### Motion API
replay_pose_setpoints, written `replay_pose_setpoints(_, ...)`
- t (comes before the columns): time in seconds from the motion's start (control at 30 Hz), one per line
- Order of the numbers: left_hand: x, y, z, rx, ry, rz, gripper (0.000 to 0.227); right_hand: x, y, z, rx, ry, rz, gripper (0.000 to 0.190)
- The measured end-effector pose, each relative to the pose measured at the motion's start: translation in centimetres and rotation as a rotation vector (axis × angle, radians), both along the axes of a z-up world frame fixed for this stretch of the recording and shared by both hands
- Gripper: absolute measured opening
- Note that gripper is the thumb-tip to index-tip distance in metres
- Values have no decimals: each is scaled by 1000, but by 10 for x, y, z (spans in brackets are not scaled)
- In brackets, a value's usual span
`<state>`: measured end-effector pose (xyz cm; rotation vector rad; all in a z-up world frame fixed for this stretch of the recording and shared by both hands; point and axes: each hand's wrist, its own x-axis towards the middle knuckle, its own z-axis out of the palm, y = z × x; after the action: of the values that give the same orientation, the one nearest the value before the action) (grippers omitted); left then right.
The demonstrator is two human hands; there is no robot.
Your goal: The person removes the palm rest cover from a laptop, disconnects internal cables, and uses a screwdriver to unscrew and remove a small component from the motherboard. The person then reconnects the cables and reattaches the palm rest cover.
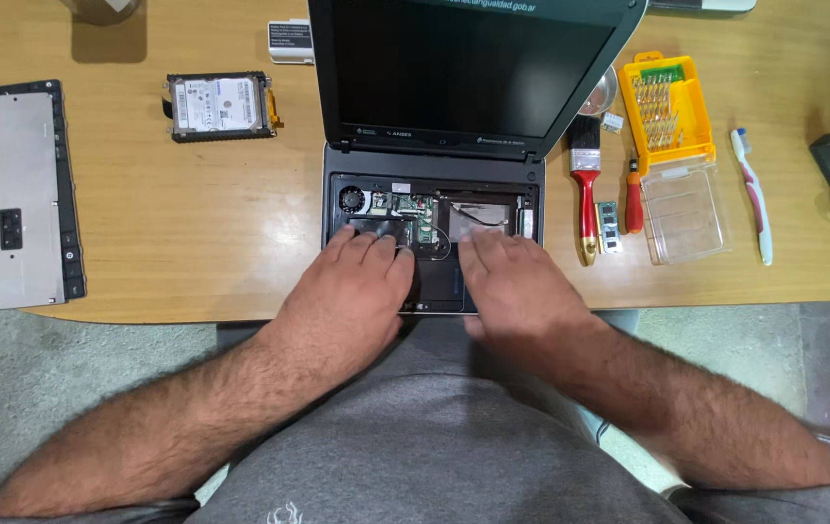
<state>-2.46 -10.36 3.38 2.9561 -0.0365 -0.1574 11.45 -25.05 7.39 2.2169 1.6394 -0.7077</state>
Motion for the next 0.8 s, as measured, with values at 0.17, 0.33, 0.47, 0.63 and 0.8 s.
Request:
replay_pose_setpoints(0.17,7,9,-5,24,61,-32,64,16,3,-10,-54,35,-49,73)
replay_pose_setpoints(0.33,17,13,6,6,135,-52,70,23,14,-2,10,27,-15,75)
replay_pose_setpoints(0.47,22,13,17,-36,171,-7,66,27,22,4,-30,58,-33,82)
replay_pose_setpoints(0.63,32,18,26,-56,232,10,68,26,23,5,-43,87,-32,83)
replay_pose_setpoints(0.8,43,24,34,-66,323,-26,73,29,25,14,-76,126,5,79)
